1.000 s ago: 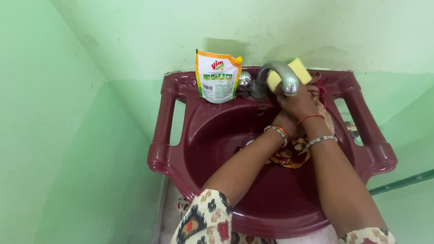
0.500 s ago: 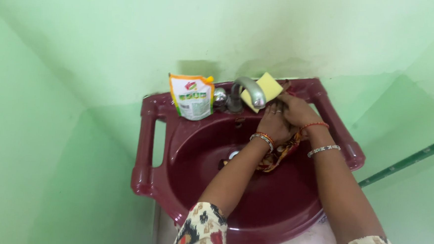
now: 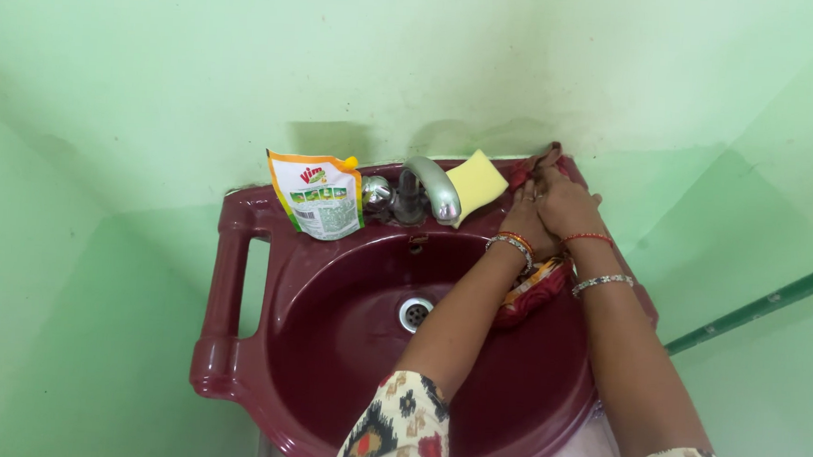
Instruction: The person washes a small patterned cloth in a maroon sink using a yellow sponge and liquid detergent. They scrub the cloth, rinse it under running water, wring it out, and then apply detergent to the sponge to continue cleaning.
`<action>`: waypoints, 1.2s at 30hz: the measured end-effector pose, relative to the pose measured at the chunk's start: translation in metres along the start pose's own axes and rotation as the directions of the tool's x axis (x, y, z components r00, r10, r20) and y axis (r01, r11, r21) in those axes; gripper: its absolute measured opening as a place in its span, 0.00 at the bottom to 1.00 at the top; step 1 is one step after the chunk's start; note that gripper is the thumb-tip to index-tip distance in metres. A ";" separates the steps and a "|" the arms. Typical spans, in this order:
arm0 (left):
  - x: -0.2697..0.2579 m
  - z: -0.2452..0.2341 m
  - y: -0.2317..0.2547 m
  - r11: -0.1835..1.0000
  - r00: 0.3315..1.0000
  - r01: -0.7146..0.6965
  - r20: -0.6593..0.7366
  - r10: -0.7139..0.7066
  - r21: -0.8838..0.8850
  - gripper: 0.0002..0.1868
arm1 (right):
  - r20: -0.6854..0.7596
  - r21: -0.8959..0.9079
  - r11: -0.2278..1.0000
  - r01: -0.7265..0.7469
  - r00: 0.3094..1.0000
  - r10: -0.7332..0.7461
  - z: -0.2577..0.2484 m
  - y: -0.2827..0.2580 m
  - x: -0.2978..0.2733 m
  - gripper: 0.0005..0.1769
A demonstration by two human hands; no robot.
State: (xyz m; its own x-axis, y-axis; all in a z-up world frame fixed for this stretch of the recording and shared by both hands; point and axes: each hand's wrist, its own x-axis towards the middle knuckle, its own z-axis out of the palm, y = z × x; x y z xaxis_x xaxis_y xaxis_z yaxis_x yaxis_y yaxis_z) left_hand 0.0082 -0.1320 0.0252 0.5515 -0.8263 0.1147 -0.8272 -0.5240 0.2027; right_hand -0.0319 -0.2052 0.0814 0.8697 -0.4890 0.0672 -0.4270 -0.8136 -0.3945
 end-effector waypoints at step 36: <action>-0.054 0.007 -0.011 1.000 0.980 -0.010 -0.197 0.005 -0.022 0.42 | -0.088 -0.101 0.953 0.284 0.952 -0.293 0.053 0.015 -0.015 0.30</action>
State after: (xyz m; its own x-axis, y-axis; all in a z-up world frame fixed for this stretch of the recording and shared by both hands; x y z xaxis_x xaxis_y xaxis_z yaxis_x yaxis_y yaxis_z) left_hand -0.0129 -0.0832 0.0098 0.5573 -0.7721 0.3055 -0.8301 -0.5110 0.2231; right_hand -0.0380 -0.1932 0.0263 0.9313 -0.2548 0.2602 -0.1852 -0.9466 -0.2641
